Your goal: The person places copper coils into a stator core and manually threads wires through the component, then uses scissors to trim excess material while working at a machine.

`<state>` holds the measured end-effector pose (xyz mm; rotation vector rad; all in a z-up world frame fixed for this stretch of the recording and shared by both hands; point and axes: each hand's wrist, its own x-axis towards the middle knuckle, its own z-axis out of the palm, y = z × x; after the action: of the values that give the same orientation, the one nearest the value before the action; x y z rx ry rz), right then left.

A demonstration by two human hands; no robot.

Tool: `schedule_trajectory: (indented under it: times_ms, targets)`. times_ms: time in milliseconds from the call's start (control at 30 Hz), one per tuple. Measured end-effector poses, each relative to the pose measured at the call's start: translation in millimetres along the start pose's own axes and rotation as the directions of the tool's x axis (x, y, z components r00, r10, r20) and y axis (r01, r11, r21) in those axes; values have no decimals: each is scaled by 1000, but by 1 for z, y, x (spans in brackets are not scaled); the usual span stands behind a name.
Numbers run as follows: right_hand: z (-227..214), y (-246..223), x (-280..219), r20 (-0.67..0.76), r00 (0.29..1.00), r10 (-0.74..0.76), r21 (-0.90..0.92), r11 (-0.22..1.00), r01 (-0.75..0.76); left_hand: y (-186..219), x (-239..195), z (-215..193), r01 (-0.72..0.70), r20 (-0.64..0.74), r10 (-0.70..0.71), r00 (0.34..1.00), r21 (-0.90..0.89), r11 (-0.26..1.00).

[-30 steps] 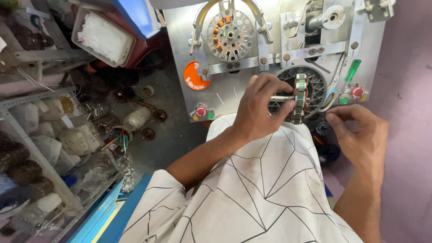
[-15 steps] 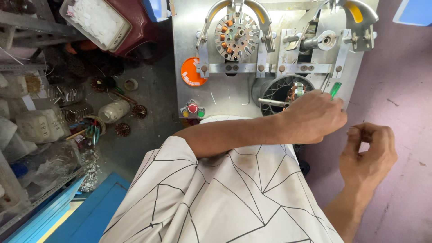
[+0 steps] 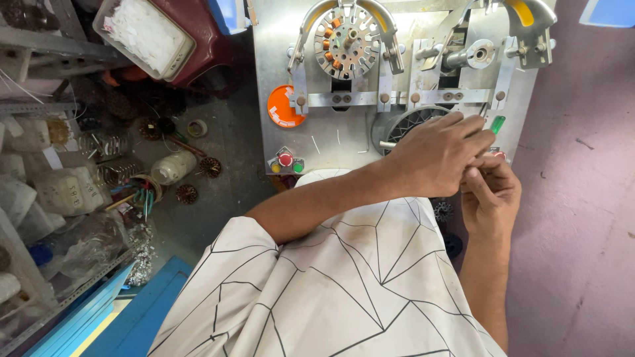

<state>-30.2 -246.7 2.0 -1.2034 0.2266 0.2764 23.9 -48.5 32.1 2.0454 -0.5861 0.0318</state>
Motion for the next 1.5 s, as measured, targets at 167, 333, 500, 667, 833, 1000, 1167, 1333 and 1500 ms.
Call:
schedule_trajectory:
  times_ms: [167, 333, 500, 667, 833, 1000, 1167, 1333, 1500]
  targets:
    - [7, 1, 0, 1, 1000, 7, -56, 998, -7, 1, -11, -16, -18, -26, 20, 999, 66, 998]
    - [17, 1, 2, -9, 1000, 14, -22, 1000, -14, 4, -19, -19, -4, -124, 15, 992, 90, 996]
    - [26, 0, 6, -28, 1000, 1, 100, 995, 2, -1, -39, -12, 144, -298, -196, 934, -188, 972]
    - [28, 6, 8, -165, 986, -13, -184, 983, -18, -24, -56, -6, 327, -242, -505, 829, -522, 788]
    - [31, 1, 9, -226, 973, -47, -475, 877, -68, -32, -67, -7, 377, -187, -525, 830, -505, 776]
    - [32, -11, 11, -183, 983, -26, -406, 913, -51, -51, -77, -24, 466, -282, -593, 754, -407, 786]
    - [26, -13, 11, -165, 986, 1, -321, 945, -55, -58, -85, -31, 458, -208, -617, 759, -502, 733]
    - [23, -17, 11, -70, 994, -84, -651, 758, 18, -33, -75, -15, 400, -99, -502, 859, -483, 779]
    - [26, -24, 13, 10, 995, -102, -746, 662, 75, -24, -61, -6, 480, -3, -549, 836, -483, 733]
